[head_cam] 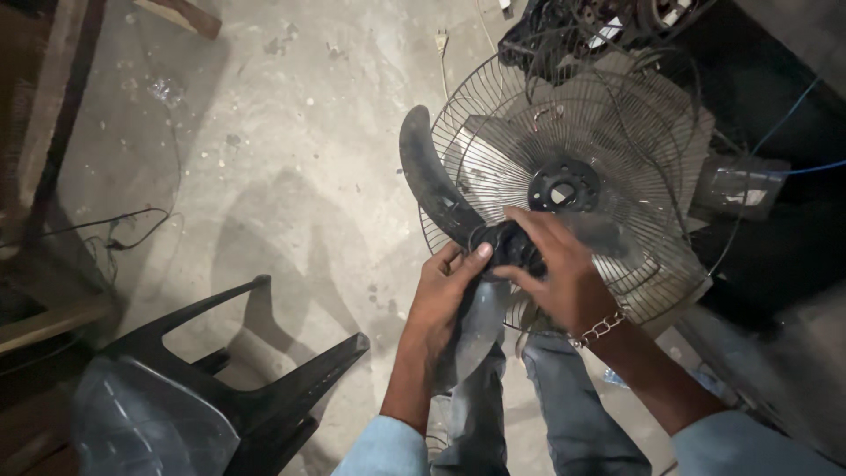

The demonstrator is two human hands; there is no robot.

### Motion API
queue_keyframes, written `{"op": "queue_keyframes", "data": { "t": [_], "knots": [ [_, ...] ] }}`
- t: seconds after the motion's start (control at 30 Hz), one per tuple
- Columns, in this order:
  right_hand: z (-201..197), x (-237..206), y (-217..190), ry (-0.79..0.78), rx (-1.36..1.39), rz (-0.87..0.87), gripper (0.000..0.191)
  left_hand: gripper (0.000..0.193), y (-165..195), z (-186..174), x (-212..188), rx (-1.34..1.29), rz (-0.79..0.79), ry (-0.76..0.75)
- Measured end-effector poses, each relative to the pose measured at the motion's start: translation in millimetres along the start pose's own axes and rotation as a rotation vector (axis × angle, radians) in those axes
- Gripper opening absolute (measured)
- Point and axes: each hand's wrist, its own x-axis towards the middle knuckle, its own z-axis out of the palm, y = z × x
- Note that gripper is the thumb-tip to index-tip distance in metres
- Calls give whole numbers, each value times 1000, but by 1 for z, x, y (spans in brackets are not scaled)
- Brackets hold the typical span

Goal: The person assembles a standing fan by attaching the motor housing to the fan stand, securing it with a screwdriver, and then mounting the fan blades onto the motor shaft. The person uses a screwdriver to tighten the mounting screw and aligns the blades with the motor hub.

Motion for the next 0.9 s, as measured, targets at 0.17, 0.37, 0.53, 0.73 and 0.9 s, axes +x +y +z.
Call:
{"op": "queue_keyframes", "data": {
  "t": [0.17, 0.37, 0.53, 0.73, 0.9],
  "knots": [
    [4, -14, 31, 148, 42, 262, 66, 39, -10, -9, 1, 124, 39, 110],
    [-3, -27, 128, 265, 744, 929, 43, 43, -16, -30, 2, 568, 97, 248],
    [-3, -48, 177, 54, 650, 970, 35, 44, -25, -31, 9, 641, 4, 328],
    [-16, -40, 192, 186, -459, 736, 38, 44, -34, -32, 17, 670, 166, 284],
    [-66, -55, 206, 459, -616, 1015, 48, 42, -31, -45, 17, 828, 143, 319]
  ]
}}
